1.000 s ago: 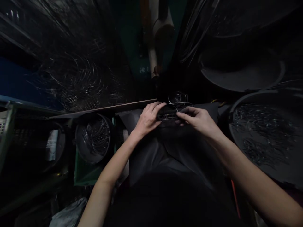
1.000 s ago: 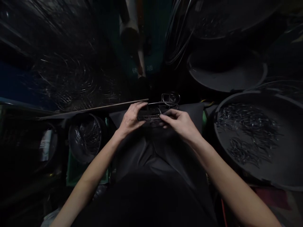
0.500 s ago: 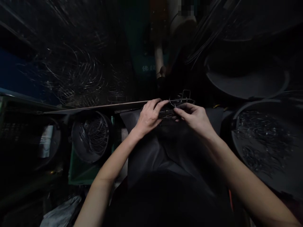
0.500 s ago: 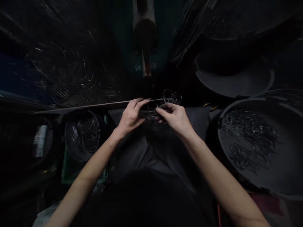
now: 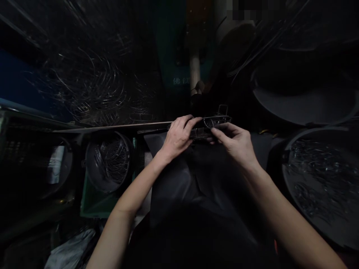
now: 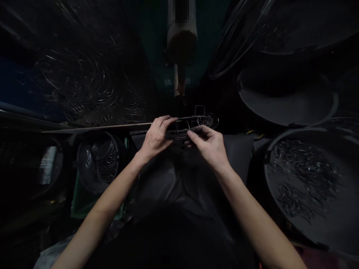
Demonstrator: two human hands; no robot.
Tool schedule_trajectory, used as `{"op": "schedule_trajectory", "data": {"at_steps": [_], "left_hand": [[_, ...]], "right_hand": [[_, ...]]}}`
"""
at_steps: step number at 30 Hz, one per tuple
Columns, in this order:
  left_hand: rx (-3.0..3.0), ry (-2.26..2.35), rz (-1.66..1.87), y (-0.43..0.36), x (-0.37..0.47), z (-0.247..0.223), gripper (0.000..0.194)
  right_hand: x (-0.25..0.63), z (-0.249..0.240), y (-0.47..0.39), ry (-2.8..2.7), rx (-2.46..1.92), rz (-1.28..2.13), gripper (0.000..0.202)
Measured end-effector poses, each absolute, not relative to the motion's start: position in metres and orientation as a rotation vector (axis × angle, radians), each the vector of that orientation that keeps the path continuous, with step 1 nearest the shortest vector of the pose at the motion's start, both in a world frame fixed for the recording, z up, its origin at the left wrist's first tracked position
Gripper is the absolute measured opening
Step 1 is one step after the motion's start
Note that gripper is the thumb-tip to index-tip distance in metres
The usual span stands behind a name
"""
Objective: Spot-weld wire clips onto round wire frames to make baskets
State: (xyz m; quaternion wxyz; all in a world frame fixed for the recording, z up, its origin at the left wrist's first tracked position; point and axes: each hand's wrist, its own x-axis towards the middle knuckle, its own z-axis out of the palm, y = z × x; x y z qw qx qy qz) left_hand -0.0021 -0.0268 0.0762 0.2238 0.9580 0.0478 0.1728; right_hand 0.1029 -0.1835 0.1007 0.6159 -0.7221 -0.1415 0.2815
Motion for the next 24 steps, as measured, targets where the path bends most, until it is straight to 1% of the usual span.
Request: {"op": "schedule_trajectory", "data": {"at_steps": [3, 7, 13, 24], "left_hand": [[2.638, 0.168, 0.484, -0.027, -0.001, 0.076, 0.061], [2.606, 0.192, 0.502, -0.026, -0.001, 0.077, 0.059], [2.586, 0.191, 0.687, -0.024, 0.002, 0.072, 0.057], [2.625, 0.132, 0.859, -0.017, 0.018, 0.06, 0.055]], "right_hand": [[0.103, 0.091, -0.181, -0.386, -1.692, 0.599, 0.027], [0.099, 0.079, -0.178, -0.582, -1.85, 0.345, 0.025], [0.095, 0.063, -0.173, -0.736, -1.878, 0.08, 0.023], [0.103, 0.052, -0.161, -0.786, -1.857, -0.142, 0.018]]}}
